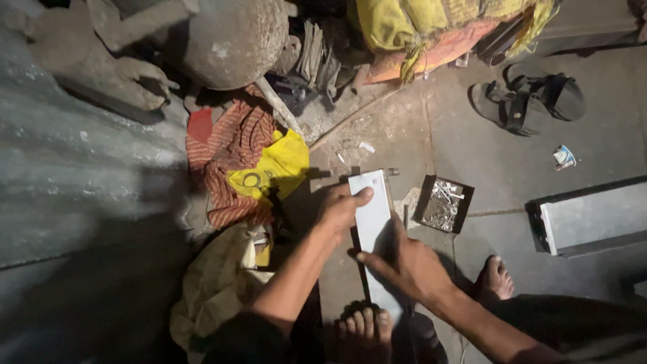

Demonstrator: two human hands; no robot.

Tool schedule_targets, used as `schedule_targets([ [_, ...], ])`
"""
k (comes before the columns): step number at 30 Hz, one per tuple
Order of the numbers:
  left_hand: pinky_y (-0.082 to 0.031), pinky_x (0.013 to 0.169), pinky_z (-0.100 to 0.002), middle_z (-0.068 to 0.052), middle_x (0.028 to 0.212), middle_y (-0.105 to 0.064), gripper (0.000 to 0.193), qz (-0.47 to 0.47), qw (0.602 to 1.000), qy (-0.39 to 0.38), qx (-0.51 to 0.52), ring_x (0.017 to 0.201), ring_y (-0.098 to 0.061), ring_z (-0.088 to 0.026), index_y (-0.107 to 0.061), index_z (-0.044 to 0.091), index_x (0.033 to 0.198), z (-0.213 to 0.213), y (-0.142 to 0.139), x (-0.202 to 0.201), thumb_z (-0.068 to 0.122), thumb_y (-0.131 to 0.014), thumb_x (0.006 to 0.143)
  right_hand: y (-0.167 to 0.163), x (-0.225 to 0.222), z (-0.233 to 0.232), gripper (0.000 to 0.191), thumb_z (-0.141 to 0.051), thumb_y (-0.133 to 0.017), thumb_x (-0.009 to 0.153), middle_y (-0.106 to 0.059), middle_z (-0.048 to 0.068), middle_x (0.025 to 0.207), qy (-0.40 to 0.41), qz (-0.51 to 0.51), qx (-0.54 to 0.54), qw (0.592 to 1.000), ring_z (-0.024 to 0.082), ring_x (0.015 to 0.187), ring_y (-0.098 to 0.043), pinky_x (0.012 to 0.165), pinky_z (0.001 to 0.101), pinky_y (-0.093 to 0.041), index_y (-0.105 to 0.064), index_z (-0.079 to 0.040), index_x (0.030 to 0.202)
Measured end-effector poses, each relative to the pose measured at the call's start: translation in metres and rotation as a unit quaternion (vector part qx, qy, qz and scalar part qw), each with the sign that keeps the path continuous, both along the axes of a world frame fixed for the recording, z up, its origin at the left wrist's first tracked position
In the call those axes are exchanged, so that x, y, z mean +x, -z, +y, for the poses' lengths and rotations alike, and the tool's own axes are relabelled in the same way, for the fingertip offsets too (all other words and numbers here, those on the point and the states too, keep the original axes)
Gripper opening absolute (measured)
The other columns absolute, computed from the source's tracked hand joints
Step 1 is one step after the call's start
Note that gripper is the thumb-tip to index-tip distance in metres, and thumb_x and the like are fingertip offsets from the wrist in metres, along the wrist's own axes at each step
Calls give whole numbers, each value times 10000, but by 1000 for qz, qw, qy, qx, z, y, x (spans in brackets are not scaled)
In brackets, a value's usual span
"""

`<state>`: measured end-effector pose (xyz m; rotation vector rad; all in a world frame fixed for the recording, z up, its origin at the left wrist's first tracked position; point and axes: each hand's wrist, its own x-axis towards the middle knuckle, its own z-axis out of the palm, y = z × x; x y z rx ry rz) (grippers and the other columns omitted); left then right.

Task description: The person constructs a metal enclosure by folding metal sheets, inserting them into a frame, and securing the assembly by hammering metal pins or rivets into pre-drilled holes.

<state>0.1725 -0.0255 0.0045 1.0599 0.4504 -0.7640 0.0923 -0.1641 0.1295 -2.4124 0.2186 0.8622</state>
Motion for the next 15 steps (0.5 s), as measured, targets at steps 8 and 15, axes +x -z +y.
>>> schedule_targets([
  [8,-516,580,-319,-27,799,-717,137,-1,998,6,60,662,-634,-133,-759,44,942,-5,6,1,170,-779,893,28,51,-17,222,-124,-668,958,-669,182,1111,-19,-400,87,912,375,886,-720,748,437,-586,-673,-85,1176],
  [15,-574,711,-349,-11,890,-766,279,-155,939,64,299,794,-715,-190,-759,102,1109,26,-37,6,219,-778,857,46,67,-12,189,-48,-675,890,-663,182,1079,-56,-377,72,922,417,937,-686,785,475,-566,-666,-31,1078],
])
